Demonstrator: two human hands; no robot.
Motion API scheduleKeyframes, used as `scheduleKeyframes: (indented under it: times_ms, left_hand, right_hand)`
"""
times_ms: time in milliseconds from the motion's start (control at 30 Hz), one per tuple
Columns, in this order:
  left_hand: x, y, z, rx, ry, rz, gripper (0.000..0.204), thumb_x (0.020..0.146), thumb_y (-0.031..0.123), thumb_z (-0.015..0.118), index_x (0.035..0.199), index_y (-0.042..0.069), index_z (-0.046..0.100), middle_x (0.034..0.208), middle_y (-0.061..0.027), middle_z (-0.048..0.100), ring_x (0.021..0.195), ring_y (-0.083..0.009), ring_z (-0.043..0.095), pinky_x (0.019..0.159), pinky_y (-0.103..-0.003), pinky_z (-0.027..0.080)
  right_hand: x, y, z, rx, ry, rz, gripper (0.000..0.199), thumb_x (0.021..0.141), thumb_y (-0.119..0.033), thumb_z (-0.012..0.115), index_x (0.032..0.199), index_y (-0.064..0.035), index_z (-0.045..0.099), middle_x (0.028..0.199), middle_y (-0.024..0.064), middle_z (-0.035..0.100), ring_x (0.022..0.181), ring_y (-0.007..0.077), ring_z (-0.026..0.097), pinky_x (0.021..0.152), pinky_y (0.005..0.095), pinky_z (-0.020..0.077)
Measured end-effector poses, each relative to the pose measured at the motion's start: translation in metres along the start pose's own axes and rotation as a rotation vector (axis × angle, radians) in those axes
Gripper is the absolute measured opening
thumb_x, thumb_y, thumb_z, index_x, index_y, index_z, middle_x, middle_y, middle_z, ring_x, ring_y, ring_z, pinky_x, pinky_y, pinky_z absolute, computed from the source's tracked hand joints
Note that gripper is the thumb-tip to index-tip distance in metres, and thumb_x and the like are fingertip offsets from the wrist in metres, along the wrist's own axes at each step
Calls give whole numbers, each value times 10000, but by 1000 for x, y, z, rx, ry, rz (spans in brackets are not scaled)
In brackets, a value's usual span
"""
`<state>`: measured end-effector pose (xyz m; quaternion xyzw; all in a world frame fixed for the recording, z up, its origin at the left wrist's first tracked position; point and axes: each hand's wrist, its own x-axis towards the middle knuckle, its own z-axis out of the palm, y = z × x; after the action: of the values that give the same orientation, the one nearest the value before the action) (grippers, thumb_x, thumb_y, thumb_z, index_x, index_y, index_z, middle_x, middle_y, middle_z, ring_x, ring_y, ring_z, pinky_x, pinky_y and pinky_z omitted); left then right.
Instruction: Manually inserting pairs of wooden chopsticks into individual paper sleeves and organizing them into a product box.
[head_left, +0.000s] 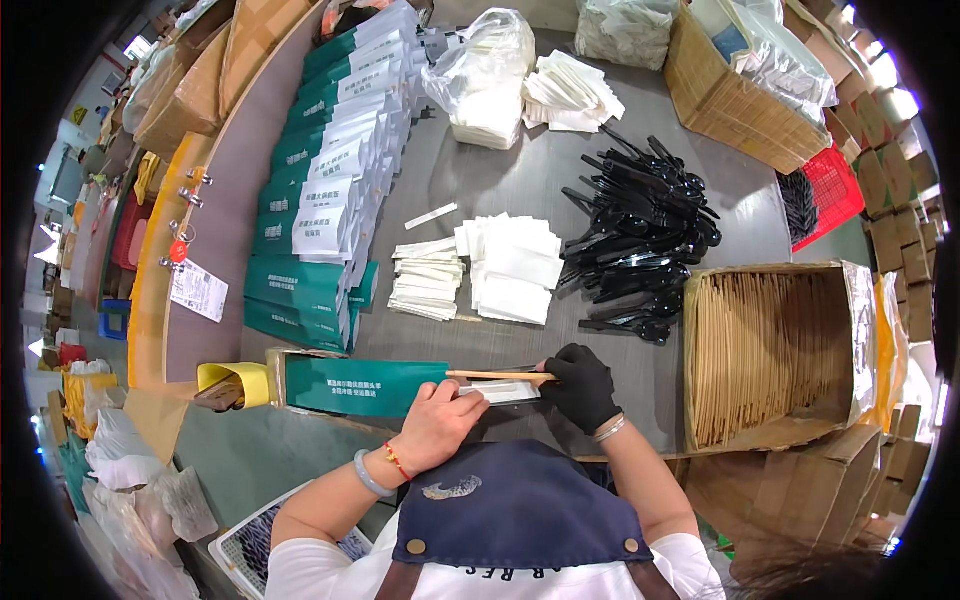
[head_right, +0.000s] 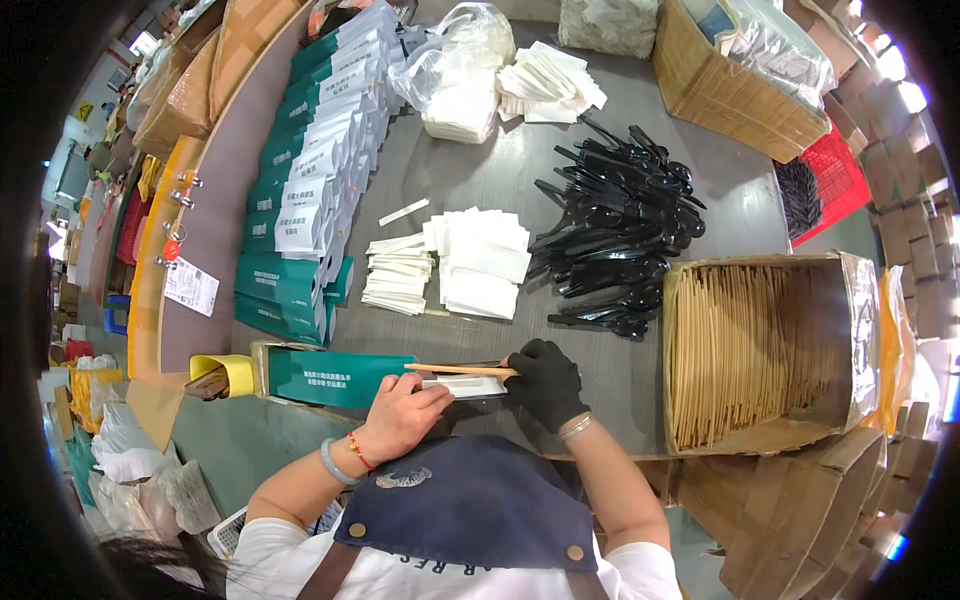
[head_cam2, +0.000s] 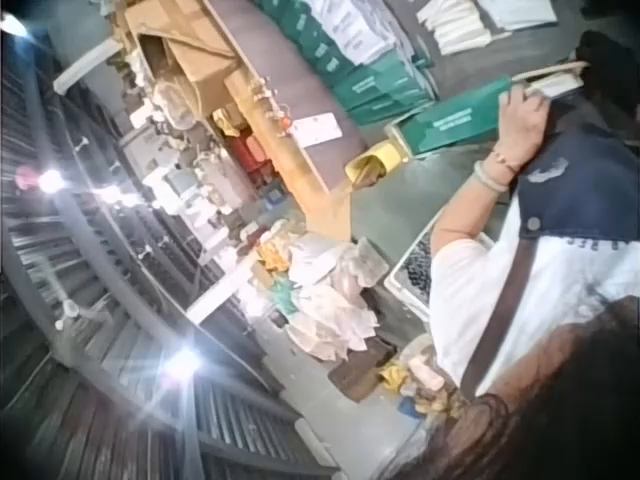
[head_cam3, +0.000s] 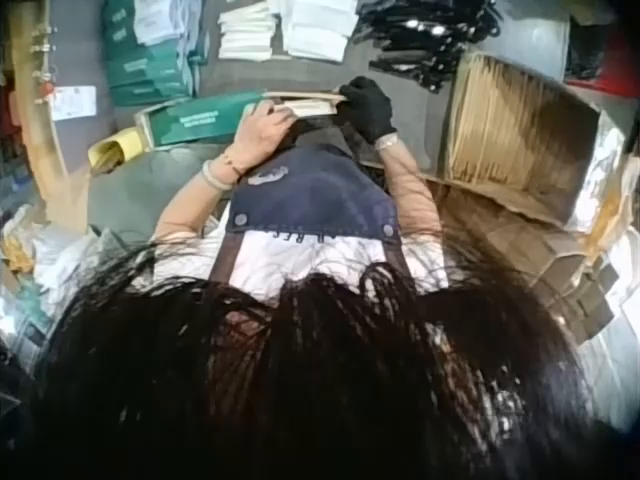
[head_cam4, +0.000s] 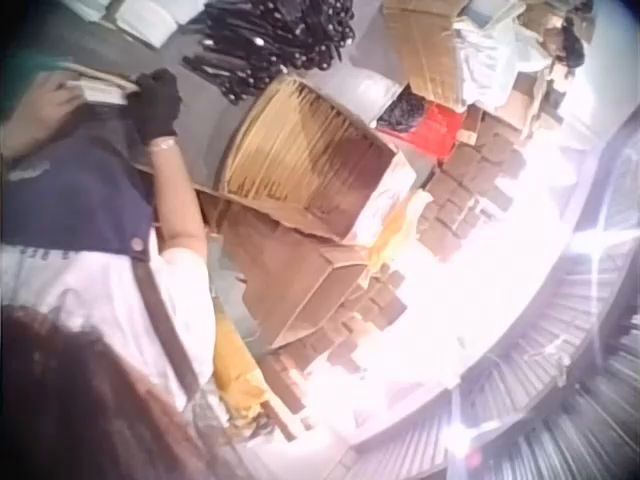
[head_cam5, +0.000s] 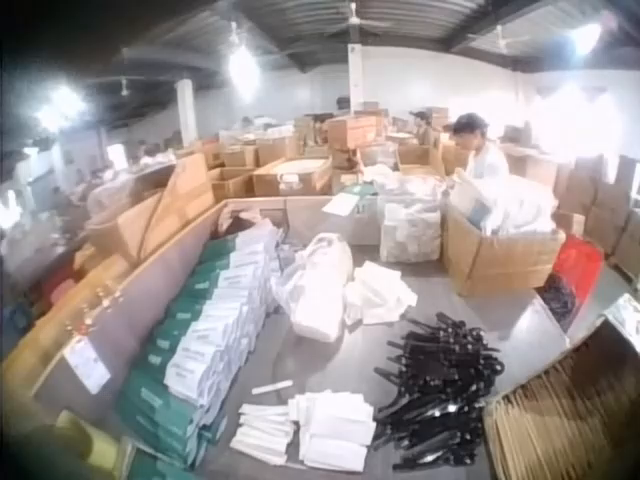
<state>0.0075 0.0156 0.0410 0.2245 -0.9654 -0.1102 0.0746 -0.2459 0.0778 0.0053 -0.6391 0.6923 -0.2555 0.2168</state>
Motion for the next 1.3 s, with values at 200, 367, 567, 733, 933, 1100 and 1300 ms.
scheduleKeyframes:
  times_ms: [200,367,567,733,933,1100,1300]
  left_hand:
    - [0,2,-2,-5,-2,-1,266,764,177,692,1030,158,696,1095,89,625,954,-178,509,803,-334,370]
    - [-4,-7,-4,-103,-26,-23,390,700,193,752,1079,146,674,1121,65,615,989,-200,509,843,-354,384]
    - [-11,-38,-30,-197,-3,-235,728,591,256,845,1243,73,576,1288,-68,539,1163,-325,472,993,-459,376]
    - [10,-26,-5,-182,66,-156,790,555,251,871,1258,61,565,1286,-58,535,1140,-304,472,985,-455,371]
    - [19,-23,-11,-168,21,-175,761,566,201,852,1259,77,563,1271,-44,536,1111,-285,481,952,-431,387]
    - [27,-17,0,-208,24,-120,751,570,187,849,1259,86,567,1280,-41,537,1117,-286,481,960,-436,390]
    - [28,-14,-3,-233,33,-170,746,568,164,847,1249,68,557,1275,-63,531,1116,-297,481,953,-430,396]
  right_hand:
    - [3,-3,-17,144,-15,67,266,679,-184,809,918,-118,715,808,60,604,770,268,609,671,369,501]
    - [-1,19,-35,109,218,-15,411,716,-214,805,1108,-163,691,873,48,606,779,280,602,683,378,501]
    - [-25,27,-30,-308,-210,-171,473,797,-234,719,1261,-256,630,880,64,609,816,270,586,682,382,495]
    - [-2,-23,13,100,-118,-294,469,792,-180,720,1247,-203,612,956,103,644,879,320,614,745,403,517]
    - [-6,17,-5,164,-109,-189,161,764,-81,711,922,-102,690,928,93,667,865,304,631,776,390,514]
    - [13,-17,18,521,-224,-182,154,762,-74,677,913,-93,657,905,95,644,895,314,617,797,393,500]
    - [-7,6,4,286,18,-74,147,736,-115,755,850,-82,668,894,112,651,851,292,641,726,398,540]
